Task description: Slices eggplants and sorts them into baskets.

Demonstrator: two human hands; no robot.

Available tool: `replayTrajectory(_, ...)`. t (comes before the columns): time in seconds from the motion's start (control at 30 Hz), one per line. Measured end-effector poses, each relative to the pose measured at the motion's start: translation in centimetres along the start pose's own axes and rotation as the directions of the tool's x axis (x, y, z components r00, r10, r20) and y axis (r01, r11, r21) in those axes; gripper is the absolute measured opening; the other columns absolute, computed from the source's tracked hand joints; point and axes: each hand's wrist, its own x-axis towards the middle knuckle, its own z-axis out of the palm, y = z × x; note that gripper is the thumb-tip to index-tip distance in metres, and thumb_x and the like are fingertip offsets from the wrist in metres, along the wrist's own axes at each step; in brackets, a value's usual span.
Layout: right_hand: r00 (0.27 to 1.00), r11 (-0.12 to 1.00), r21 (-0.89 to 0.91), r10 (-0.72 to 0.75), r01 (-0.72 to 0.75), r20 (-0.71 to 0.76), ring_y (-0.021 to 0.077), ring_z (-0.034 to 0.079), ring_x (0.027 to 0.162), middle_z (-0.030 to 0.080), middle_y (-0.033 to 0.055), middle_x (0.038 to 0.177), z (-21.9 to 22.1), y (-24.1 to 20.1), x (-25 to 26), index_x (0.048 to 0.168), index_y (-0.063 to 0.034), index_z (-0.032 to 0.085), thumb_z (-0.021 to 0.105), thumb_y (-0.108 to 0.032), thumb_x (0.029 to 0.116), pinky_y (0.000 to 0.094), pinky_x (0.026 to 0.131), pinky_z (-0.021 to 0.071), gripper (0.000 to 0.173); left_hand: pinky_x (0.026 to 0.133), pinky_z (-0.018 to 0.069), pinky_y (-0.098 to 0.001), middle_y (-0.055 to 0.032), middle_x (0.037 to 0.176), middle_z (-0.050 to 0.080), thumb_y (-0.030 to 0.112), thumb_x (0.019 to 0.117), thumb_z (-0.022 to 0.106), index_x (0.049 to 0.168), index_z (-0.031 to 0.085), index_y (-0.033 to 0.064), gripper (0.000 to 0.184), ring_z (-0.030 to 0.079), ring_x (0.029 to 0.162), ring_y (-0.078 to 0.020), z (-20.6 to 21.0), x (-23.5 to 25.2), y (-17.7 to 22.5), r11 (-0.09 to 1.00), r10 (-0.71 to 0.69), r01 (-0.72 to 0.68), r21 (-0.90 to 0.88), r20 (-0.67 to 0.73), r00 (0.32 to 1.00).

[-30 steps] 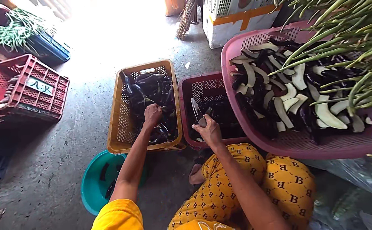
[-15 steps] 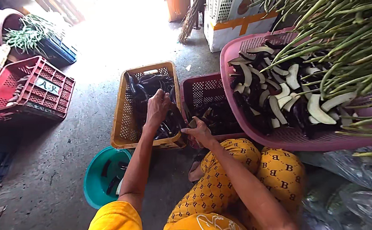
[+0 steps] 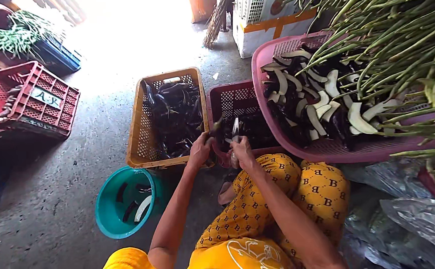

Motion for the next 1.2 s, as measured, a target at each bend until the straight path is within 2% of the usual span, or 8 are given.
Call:
replayTrajectory(0.07, 1.000, 0.984, -0.178, 0.012, -0.011, 0.004, 0.0276, 0.071, 0.085, 0.061, 0.0244, 0.118, -0.3, 0.2, -2.2, 0.152, 0.0009, 0.027, 0.041, -0.015, 0.1107, 0.0411, 0.077, 0.0605, 0.047, 0.107, 0.0438, -0.0592, -0.0227, 0.135, 0.061, 0.027, 0.1090, 0.048, 0.146, 0.051, 0.0059, 0.043, 0.060, 0.124, -0.0385, 0.5, -1.4, 0.0, 0.982, -0.003, -0.011, 0.188, 0.072, 0.997)
replayTrajectory(0.13, 0.999, 0.917, -0.394, -0.053, 0.054, 0.013, 0.0267, 0.072, 0.084, 0.063, 0.0240, 0.116, -0.3, 0.9, -4.8, 0.152, 0.0030, 0.026, 0.037, -0.021, 0.1128, 0.0397, 0.078, 0.0598, 0.047, 0.111, 0.0411, -0.0563, -0.0226, 0.144, 0.056, 0.026, 0.1100, 0.044, 0.149, 0.048, 0.0038, 0.045, 0.056, 0.131, -0.0380, 1.4, -2.6, -0.3, 0.959, 0.008, -0.044, 0.278, 0.130, 0.991)
replayTrajectory(0.2, 0.991, 0.834, -0.540, -0.133, 0.110, -0.003, 0.0341, 0.071, 0.106, 0.063, 0.0277, 0.127, -0.3, 2.1, -6.7, 0.154, 0.0063, 0.028, 0.039, -0.021, 0.1122, 0.0442, 0.095, 0.0546, 0.051, 0.109, 0.0432, -0.0552, -0.0210, 0.147, 0.054, 0.027, 0.1102, 0.042, 0.152, 0.045, 0.0079, 0.046, 0.057, 0.131, -0.0375, 2.1, -3.4, -0.9, 0.934, 0.033, -0.079, 0.349, 0.135, 0.990)
replayTrajectory(0.3, 0.973, 0.757, -0.631, -0.229, 0.172, -0.009, 0.0384, 0.071, 0.106, 0.064, 0.0288, 0.128, 0.1, 4.1, -8.2, 0.152, 0.0089, 0.031, 0.040, -0.020, 0.1116, 0.0468, 0.095, 0.0547, 0.050, 0.103, 0.0470, -0.0570, -0.0199, 0.144, 0.057, 0.034, 0.1098, 0.043, 0.154, 0.046, 0.0148, 0.049, 0.061, 0.126, -0.0390, 2.7, -3.8, -2.0, 0.903, 0.065, -0.102, 0.417, 0.102, 0.993)
replayTrajectory(0.4, 0.984, 0.676, -0.717, -0.154, 0.170, 0.088, 0.0384, 0.068, 0.112, 0.057, 0.0268, 0.140, 0.6, 4.4, -8.3, 0.154, 0.0042, 0.031, 0.037, -0.021, 0.1122, 0.0482, 0.098, 0.0529, 0.050, 0.096, 0.0501, -0.0586, -0.0210, 0.136, 0.063, 0.035, 0.1091, 0.045, 0.150, 0.054, 0.0159, 0.046, 0.065, 0.116, -0.0411, 3.1, -4.2, -2.6, 0.878, 0.121, -0.136, 0.458, 0.061, 0.991)
replayTrajectory(0.6, 0.984, 0.528, -0.831, -0.059, 0.176, 0.170, 0.0382, 0.068, 0.113, 0.051, 0.0248, 0.147, 1.1, 4.0, -7.6, 0.156, 0.0000, 0.031, 0.033, -0.019, 0.1124, 0.0480, 0.097, 0.0528, 0.047, 0.096, 0.0502, -0.0578, -0.0206, 0.135, 0.064, 0.033, 0.1087, 0.046, 0.149, 0.055, 0.0155, 0.045, 0.065, 0.117, -0.0401, 2.6, -4.5, -2.6, 0.855, 0.121, -0.142, 0.498, 0.075, 0.990)
replayTrajectory(0.87, 0.987, 0.442, -0.884, -0.017, 0.151, 0.160, 0.0394, 0.069, 0.107, 0.055, 0.0256, 0.142, 1.8, 3.7, -7.6, 0.155, 0.0007, 0.032, 0.032, -0.015, 0.1116, 0.0491, 0.092, 0.0537, 0.046, 0.093, 0.0510, -0.0573, -0.0192, 0.131, 0.066, 0.033, 0.1079, 0.048, 0.146, 0.058, 0.0156, 0.043, 0.067, 0.112, -0.0391, 2.3, -4.1, -2.6, 0.846, 0.118, -0.148, 0.512, 0.092, 0.989)
replayTrajectory(1.2, 0.977, 0.373, -0.925, 0.156, 0.077, 0.145, 0.0398, 0.064, 0.121, 0.056, 0.0271, 0.138, 2.9, 1.0, -5.9, 0.154, 0.0022, 0.031, 0.033, -0.006, 0.1095, 0.0482, 0.098, 0.0511, 0.045, 0.085, 0.0534, -0.0587, -0.0190, 0.122, 0.070, 0.023, 0.1054, 0.053, 0.140, 0.064, 0.0116, 0.038, 0.070, 0.104, -0.0402, 2.7, -3.6, -3.3, 0.821, 0.223, -0.218, 0.528, 0.055, 0.973)
